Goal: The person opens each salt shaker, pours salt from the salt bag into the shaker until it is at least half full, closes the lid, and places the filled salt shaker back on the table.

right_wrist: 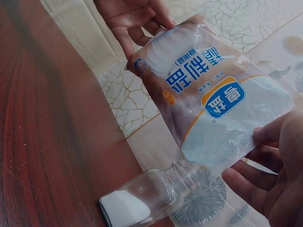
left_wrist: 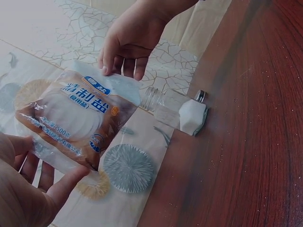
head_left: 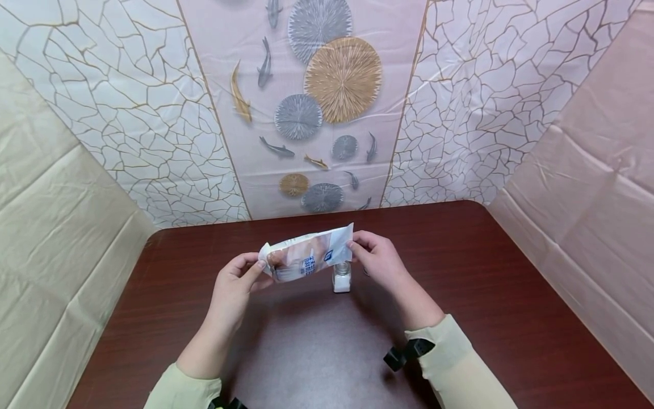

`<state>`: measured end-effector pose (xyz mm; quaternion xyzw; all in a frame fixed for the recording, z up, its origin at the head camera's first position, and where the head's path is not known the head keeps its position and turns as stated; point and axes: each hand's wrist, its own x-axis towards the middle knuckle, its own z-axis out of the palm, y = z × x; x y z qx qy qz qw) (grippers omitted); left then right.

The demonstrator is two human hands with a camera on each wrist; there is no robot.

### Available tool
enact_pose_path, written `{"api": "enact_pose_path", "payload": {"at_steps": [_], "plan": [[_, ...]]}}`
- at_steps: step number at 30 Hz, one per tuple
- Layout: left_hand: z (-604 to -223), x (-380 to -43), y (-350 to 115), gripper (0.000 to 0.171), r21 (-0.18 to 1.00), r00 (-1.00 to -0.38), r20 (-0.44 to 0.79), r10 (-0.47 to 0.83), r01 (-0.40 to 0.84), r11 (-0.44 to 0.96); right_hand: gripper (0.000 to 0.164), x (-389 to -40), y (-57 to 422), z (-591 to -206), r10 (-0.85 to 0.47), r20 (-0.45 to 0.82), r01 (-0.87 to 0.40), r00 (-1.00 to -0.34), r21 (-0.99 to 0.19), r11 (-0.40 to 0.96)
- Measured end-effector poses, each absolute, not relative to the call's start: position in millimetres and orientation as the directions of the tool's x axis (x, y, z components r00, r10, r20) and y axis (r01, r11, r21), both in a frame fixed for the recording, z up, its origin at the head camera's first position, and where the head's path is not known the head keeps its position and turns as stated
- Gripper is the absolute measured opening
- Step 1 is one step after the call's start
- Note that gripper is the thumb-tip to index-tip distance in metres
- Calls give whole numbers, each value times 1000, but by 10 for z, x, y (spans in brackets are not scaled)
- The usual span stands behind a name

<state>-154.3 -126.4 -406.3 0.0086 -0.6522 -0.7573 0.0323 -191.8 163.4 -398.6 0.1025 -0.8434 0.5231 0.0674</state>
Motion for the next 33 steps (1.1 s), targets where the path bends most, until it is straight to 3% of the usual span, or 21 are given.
{"api": "enact_pose_path", "payload": {"at_steps": [33], "plan": [[-4050, -1532, -1274, 20, 990, -998, 22, -53, 29, -139, 14, -1923, 1628, -3992, -110, 219, -245, -970, -870, 428]]}}
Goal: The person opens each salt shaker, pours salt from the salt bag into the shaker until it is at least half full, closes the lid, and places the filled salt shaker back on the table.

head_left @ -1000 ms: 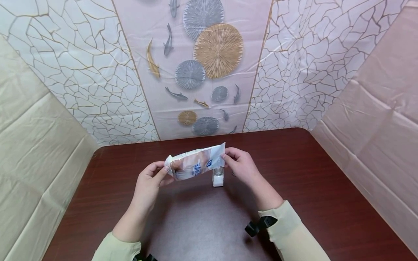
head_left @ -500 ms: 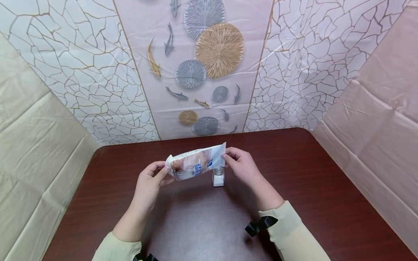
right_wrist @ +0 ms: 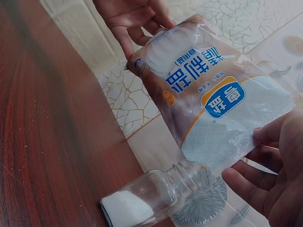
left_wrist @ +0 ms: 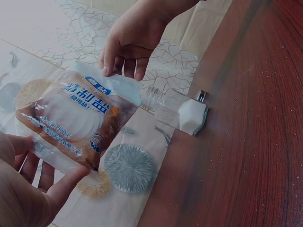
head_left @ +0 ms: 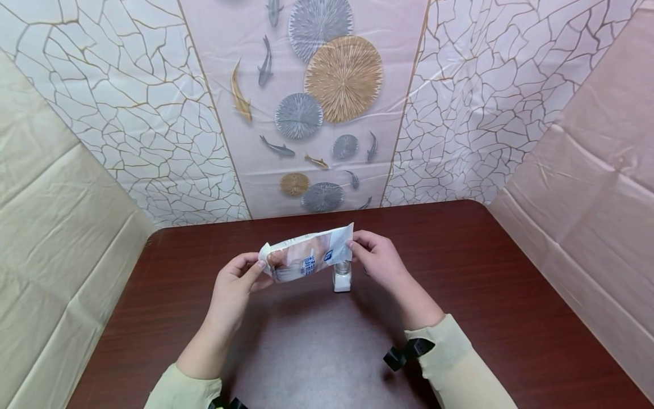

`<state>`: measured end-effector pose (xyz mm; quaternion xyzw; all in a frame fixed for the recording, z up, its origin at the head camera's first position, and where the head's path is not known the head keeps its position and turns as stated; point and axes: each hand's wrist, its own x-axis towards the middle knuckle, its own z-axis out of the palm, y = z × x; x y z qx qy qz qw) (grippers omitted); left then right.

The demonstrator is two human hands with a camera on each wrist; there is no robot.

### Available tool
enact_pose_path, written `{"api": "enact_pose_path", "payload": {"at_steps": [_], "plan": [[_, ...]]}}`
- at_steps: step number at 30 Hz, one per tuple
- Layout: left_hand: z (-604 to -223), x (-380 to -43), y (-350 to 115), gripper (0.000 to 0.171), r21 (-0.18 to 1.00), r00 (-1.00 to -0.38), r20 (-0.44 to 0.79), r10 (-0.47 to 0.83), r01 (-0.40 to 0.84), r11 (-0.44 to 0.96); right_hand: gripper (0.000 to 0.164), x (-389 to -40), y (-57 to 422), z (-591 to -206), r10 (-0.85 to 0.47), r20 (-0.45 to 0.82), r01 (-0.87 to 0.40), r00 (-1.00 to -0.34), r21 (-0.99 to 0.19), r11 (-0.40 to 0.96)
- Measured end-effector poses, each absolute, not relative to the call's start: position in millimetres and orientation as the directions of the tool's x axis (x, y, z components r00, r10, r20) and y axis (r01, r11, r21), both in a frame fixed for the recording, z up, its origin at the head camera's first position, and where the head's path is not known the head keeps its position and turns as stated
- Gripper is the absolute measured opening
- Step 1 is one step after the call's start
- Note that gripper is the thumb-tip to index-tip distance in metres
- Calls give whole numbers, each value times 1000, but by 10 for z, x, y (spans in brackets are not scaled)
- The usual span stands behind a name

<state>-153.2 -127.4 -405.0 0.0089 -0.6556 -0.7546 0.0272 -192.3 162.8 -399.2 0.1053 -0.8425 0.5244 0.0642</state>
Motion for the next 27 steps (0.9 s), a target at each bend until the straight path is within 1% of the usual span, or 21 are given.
{"api": "enact_pose_path", "payload": {"at_steps": [27], "plan": [[-4018, -1503, -1272, 20, 992, -998, 27, -53, 33, -122, 14, -1906, 1628, -3980, -120, 224, -254, -967, -863, 437]]}}
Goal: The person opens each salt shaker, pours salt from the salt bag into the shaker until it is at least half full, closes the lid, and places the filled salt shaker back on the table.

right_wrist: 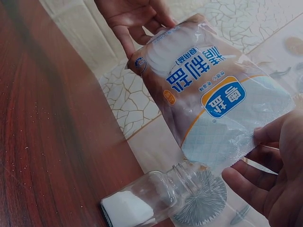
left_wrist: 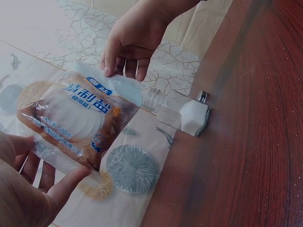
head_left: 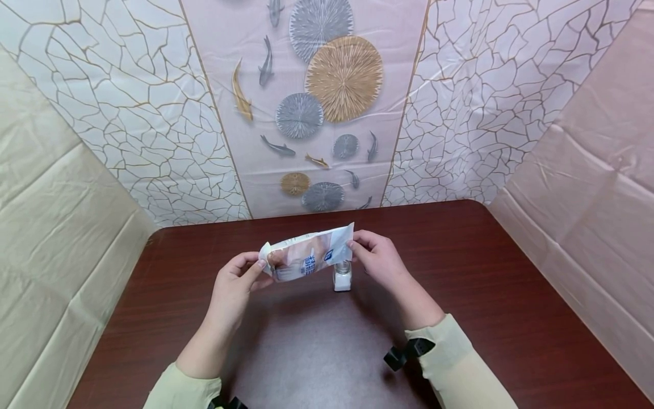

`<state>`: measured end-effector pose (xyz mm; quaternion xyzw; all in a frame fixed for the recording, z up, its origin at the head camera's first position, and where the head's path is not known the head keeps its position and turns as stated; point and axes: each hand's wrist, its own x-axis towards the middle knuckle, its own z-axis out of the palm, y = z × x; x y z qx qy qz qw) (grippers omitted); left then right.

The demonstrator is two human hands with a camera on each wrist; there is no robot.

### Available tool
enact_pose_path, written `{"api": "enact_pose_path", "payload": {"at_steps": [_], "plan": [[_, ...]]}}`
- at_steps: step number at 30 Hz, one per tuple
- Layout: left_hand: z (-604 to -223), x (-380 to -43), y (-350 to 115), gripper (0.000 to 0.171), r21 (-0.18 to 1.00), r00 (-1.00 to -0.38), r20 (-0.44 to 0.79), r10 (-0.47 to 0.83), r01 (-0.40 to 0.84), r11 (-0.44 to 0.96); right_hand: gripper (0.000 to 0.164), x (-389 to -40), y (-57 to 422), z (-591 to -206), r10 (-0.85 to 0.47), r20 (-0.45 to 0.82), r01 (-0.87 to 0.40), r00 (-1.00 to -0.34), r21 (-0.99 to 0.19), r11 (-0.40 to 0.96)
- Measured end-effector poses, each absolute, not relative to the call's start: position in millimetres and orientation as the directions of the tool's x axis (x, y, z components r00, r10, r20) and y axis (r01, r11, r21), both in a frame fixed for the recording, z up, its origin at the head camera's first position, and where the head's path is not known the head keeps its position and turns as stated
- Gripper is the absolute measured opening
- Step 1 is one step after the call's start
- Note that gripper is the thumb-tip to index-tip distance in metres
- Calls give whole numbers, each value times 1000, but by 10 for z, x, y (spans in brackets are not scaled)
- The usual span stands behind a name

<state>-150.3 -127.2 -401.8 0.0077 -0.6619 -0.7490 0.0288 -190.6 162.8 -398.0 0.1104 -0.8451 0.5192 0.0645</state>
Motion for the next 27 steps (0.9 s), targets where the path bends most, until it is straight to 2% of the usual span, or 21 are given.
{"api": "enact_pose_path", "payload": {"at_steps": [27], "plan": [[-4030, -1511, -1277, 20, 993, -998, 28, -52, 33, -110, 14, -1909, 1632, -3998, -104, 214, -237, -971, -869, 434]]}}
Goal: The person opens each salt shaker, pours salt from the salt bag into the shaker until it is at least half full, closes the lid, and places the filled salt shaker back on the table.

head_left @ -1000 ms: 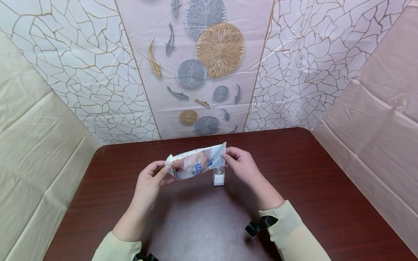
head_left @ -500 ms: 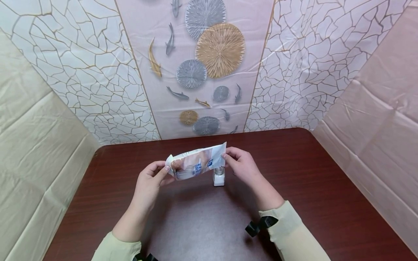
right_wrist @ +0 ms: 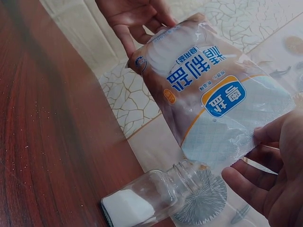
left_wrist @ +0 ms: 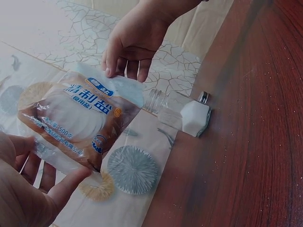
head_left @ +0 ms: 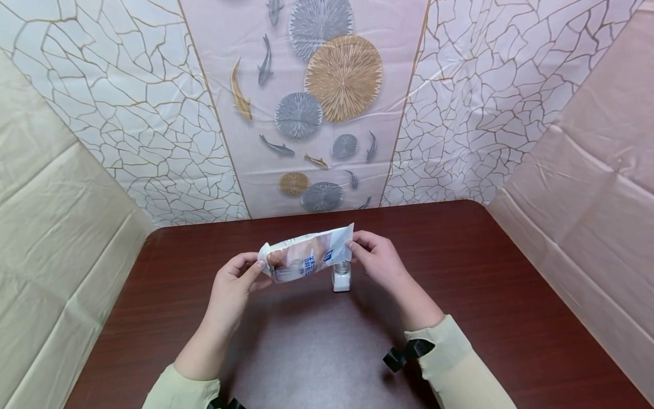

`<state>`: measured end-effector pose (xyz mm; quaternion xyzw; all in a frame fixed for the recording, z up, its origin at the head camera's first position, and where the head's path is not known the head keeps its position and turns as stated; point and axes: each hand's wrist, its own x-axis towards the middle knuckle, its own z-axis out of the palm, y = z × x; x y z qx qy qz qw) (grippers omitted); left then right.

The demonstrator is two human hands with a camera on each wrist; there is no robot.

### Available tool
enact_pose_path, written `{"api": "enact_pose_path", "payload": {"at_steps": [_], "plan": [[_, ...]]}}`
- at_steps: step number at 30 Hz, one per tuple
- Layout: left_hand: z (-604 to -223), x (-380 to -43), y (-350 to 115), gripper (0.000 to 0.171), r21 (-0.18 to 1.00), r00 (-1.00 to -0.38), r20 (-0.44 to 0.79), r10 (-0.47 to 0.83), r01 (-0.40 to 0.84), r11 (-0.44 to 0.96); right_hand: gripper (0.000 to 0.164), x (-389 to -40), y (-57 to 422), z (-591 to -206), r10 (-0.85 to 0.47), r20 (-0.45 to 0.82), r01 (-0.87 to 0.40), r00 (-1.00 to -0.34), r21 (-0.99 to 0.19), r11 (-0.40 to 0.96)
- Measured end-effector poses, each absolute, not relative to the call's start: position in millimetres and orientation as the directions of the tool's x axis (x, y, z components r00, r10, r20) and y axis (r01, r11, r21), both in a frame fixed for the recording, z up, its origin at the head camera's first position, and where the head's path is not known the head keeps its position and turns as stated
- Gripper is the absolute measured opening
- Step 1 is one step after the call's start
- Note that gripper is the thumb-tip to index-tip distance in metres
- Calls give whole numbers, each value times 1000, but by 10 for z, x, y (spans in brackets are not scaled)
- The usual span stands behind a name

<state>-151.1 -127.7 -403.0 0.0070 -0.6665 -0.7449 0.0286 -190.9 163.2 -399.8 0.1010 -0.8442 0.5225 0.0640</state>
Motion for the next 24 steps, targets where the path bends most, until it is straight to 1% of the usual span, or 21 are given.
{"api": "enact_pose_path", "payload": {"at_steps": [15, 24], "plan": [[-4014, -1512, -1269, 22, 994, -999, 16, -46, 20, -105, 14, -1897, 1637, -3981, -101, 196, -220, -975, -877, 427], [-4011, -1506, -1264, 22, 994, -998, 18, -53, 23, -110, 15, -1909, 1632, -3993, -102, 210, -234, -972, -874, 426]]}}
